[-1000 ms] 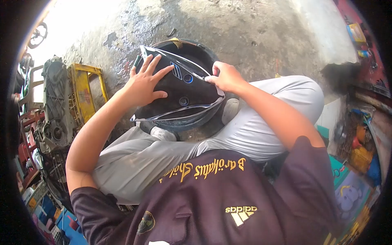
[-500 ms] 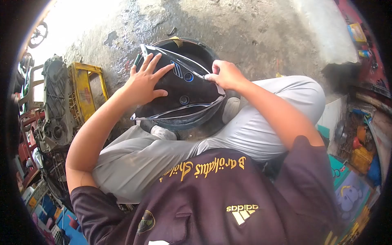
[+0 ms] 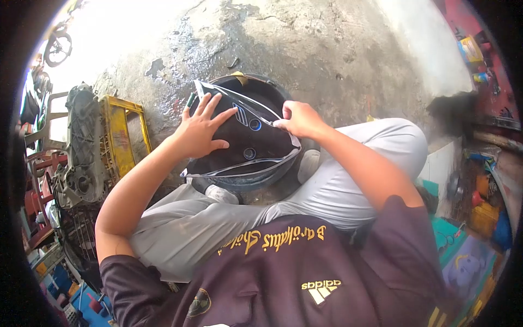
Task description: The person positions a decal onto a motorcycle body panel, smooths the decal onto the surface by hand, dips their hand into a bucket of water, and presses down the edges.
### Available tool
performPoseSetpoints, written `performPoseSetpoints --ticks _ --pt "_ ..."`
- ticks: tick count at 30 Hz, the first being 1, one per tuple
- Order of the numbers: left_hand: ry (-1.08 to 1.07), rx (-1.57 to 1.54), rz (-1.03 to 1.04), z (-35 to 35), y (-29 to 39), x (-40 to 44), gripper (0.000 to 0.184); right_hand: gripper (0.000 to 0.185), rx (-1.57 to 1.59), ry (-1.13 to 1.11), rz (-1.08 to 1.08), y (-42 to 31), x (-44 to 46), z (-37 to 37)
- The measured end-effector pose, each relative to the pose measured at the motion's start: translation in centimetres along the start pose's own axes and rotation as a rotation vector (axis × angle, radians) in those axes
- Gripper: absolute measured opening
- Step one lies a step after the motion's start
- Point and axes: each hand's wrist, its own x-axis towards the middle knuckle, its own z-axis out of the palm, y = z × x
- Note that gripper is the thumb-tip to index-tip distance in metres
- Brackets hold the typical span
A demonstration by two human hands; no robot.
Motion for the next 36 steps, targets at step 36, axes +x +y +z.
performPoseSetpoints --ticks 36 --pt "0.002 -0.007 0.003 0.1 -0.1 -0.2 0.092 0.055 -0.091 0.02 -0.074 0.1 1.5 0.3"
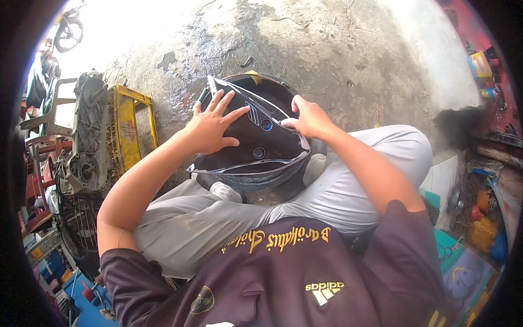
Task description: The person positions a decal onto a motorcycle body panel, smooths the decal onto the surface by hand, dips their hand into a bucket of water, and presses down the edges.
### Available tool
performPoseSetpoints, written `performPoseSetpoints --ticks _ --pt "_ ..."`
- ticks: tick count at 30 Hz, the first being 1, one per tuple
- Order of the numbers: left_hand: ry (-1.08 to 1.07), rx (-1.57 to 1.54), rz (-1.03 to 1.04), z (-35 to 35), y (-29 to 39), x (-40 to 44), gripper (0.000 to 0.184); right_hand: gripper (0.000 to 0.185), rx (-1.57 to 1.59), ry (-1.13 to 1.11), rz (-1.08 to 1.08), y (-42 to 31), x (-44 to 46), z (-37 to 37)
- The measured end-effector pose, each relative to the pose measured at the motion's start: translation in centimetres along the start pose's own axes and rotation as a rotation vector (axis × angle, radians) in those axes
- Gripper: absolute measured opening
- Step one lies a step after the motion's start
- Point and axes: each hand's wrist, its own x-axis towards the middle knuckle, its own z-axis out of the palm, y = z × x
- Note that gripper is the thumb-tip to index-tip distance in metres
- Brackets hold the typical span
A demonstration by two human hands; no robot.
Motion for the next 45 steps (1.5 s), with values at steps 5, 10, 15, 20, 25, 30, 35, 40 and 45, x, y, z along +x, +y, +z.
performPoseSetpoints --ticks 5,10,15,20,25,30,35,40,45 --pt "-0.014 0.039 -0.009 -0.2 0.1 0.0 0.091 0.054 0.027 -0.005 -0.021 -0.9 1.0 0.5" --pt "-0.011 0.014 -0.004 -0.1 -0.1 -0.1 0.091 0.059 0.022 -0.068 0.054 -1.1 -0.3 -0.6" --pt "-0.018 0.019 -0.005 -0.1 -0.1 0.1 0.091 0.061 0.024 -0.015 0.019 -1.5 0.6 0.3" --pt "-0.001 -0.046 0.004 -0.2 -0.1 0.0 0.091 0.058 0.131 -0.101 0.075 -0.4 -0.4 -0.3" --pt "0.011 -0.041 0.003 0.0 -0.1 -0.1 0.092 0.055 0.122 -0.11 0.098 -1.4 -0.5 -0.6" --pt "0.0 -0.045 0.004 -0.3 0.0 0.0 0.092 0.055 0.005 -0.04 -0.005 -1.4 1.1 0.4" --pt "0.007 -0.041 0.013 -0.1 -0.2 0.0 0.092 0.048 0.074 -0.135 0.084 -1.0 -0.6 -0.8" --pt "0.02 -0.037 0.014 0.1 -0.1 0.0 0.093 0.045 0.064 -0.111 0.056 -2.0 -0.1 -0.3" --pt "0.012 -0.039 0.008 -0.2 -0.1 -0.1 0.092 0.045 -0.019 -0.074 -0.029 -1.7 1.1 0.4"
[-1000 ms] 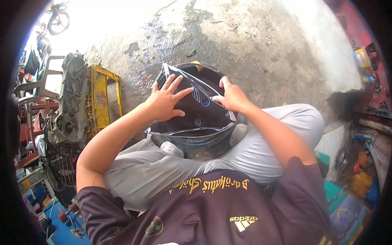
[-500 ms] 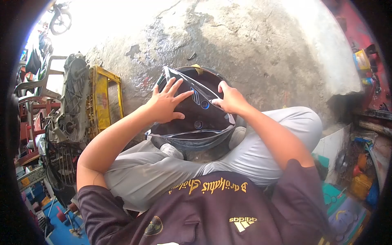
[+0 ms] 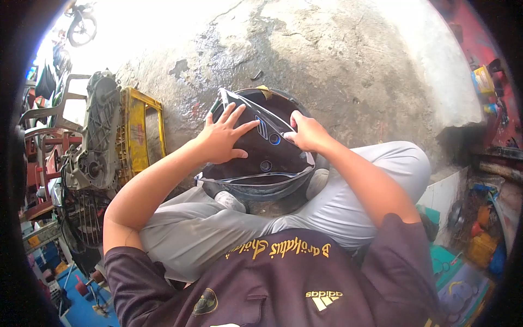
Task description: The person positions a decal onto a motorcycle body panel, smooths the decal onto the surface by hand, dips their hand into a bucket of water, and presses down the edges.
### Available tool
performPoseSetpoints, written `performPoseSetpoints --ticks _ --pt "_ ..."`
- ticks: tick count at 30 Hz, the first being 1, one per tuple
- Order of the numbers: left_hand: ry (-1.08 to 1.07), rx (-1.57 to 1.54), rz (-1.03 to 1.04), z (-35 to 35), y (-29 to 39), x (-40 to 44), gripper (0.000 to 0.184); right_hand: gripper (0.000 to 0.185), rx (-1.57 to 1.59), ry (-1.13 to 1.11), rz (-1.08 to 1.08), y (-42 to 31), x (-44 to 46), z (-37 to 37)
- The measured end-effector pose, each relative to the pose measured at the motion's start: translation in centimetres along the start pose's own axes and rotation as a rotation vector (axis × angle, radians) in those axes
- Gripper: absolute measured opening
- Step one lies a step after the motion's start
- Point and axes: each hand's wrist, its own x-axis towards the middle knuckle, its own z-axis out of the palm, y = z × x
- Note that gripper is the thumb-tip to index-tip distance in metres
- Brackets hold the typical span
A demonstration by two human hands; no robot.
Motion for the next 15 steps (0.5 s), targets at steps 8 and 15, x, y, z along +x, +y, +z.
performPoseSetpoints --ticks 8,15 --pt "0.024 0.005 0.014 0.5 -0.1 0.0 0.092 0.04 0.121 -0.068 0.112 0.6 -1.6 -0.2" --pt "0.006 0.007 0.009 0.1 -0.1 -0.1 0.092 0.039 0.104 -0.062 0.078 0.8 -1.5 -0.4"
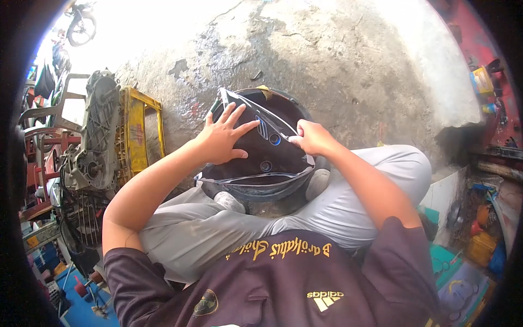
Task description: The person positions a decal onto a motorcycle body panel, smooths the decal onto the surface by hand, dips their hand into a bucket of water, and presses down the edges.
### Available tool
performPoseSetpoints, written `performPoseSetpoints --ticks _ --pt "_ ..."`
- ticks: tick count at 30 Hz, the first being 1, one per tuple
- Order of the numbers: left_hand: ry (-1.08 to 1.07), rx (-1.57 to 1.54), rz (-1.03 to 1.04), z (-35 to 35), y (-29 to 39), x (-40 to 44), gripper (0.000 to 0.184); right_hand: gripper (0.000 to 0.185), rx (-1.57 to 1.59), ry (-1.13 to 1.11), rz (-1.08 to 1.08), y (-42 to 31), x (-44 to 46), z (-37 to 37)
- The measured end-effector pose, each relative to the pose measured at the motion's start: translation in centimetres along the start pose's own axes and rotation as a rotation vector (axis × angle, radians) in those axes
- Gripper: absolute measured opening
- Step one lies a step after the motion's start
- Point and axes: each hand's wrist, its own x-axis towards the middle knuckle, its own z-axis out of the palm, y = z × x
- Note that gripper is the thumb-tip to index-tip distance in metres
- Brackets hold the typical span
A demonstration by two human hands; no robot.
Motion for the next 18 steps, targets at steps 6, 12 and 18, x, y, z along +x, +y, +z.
performPoseSetpoints --ticks 6,12,18 --pt "-0.005 0.013 -0.002 0.2 0.0 0.2 0.092 0.039 -0.03 0.01 0.02 1.5 -1.1 -0.3" --pt "-0.028 0.006 -0.008 -0.3 0.1 0.3 0.093 0.039 -0.08 -0.004 0.052 -0.7 0.0 -0.7" --pt "-0.023 -0.011 0.0 -0.2 0.0 0.2 0.094 0.043 -0.133 -0.059 0.118 0.8 -0.9 -0.6"
